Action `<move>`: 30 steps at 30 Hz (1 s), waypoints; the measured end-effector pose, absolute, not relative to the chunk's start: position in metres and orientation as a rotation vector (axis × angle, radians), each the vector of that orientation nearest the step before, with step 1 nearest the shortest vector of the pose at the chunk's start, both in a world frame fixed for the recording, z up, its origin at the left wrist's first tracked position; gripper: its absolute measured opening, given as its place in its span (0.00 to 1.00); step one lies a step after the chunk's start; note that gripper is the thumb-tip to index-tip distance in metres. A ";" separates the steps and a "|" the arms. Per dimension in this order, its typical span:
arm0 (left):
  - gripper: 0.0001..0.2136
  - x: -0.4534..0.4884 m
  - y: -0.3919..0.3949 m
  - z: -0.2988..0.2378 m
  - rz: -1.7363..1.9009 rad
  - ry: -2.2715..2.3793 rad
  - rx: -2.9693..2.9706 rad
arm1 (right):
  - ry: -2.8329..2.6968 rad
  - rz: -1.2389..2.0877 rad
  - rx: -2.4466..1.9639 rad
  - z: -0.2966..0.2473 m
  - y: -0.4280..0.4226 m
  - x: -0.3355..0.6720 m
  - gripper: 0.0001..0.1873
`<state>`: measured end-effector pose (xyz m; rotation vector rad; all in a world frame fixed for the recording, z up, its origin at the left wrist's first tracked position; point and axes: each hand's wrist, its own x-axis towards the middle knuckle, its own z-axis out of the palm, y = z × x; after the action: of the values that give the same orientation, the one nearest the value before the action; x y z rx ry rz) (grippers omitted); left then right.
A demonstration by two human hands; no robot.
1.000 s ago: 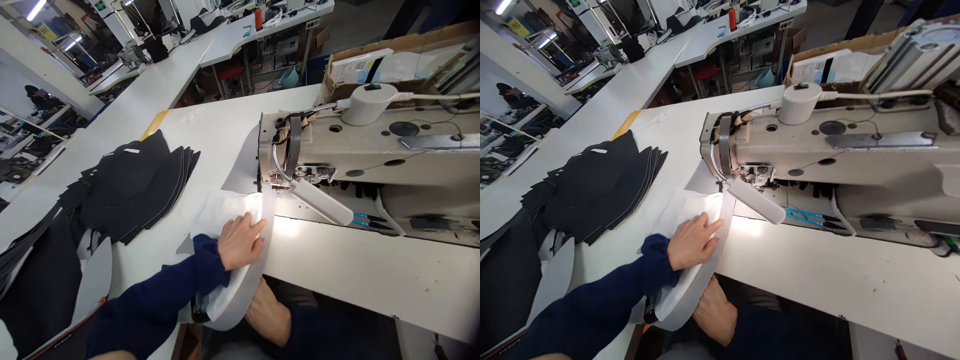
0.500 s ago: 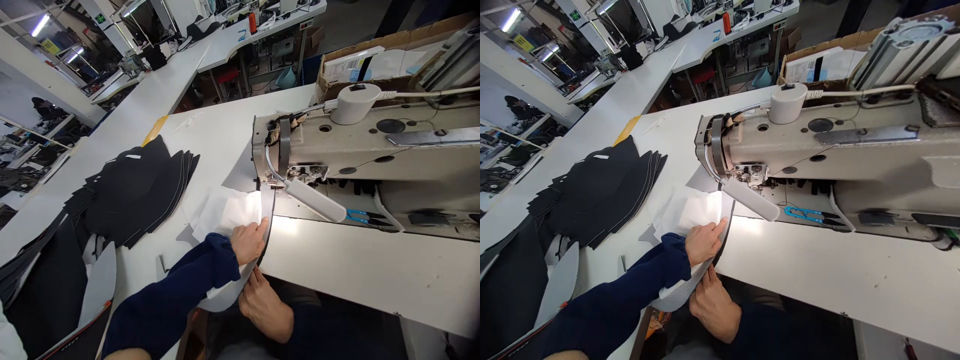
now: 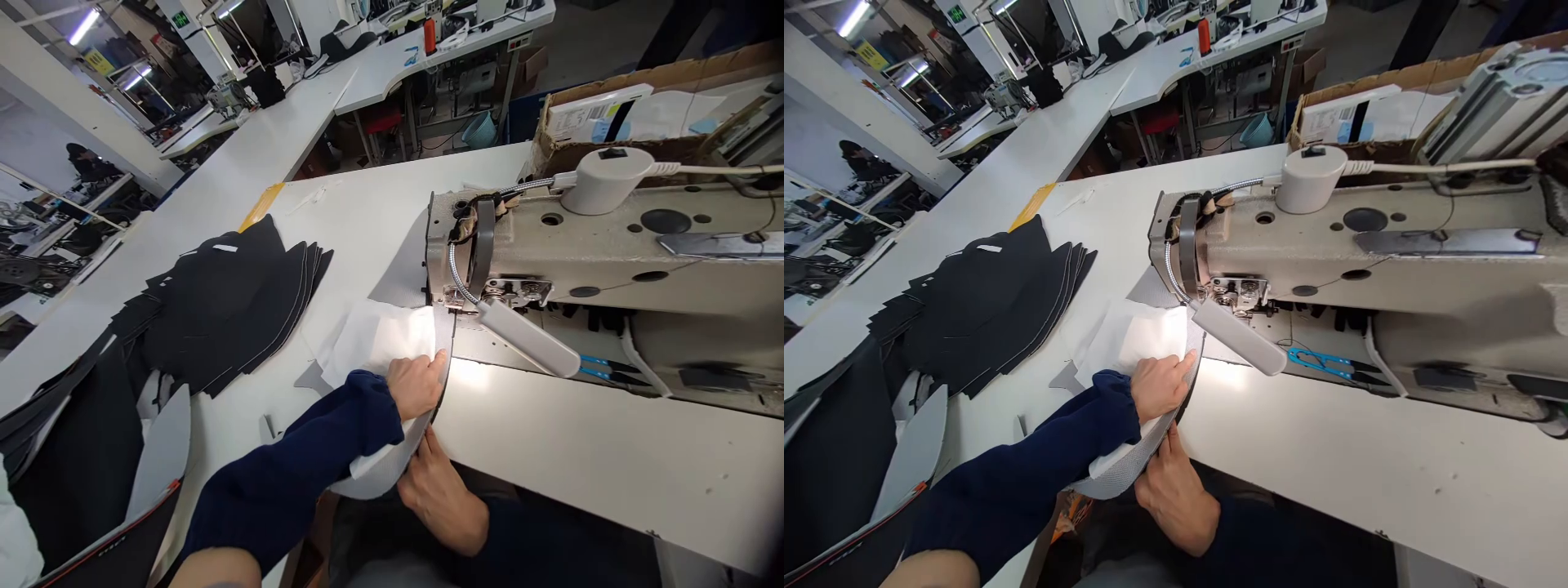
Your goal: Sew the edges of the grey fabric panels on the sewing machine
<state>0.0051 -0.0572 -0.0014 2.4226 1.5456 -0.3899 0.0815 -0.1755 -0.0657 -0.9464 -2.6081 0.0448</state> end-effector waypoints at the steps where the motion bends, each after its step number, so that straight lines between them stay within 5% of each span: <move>1: 0.26 0.007 -0.054 -0.002 -0.375 1.560 2.424 | -2.599 0.043 -0.950 -0.065 -0.173 0.083 0.22; 30: 0.14 0.018 -0.010 0.011 -0.231 1.509 2.577 | -2.737 0.008 -0.971 -0.057 -0.157 0.063 0.17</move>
<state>0.0177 -0.0100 0.0106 2.5766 1.5087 -0.2311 0.0630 -0.1566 -0.0575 -0.9711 -2.7369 0.0084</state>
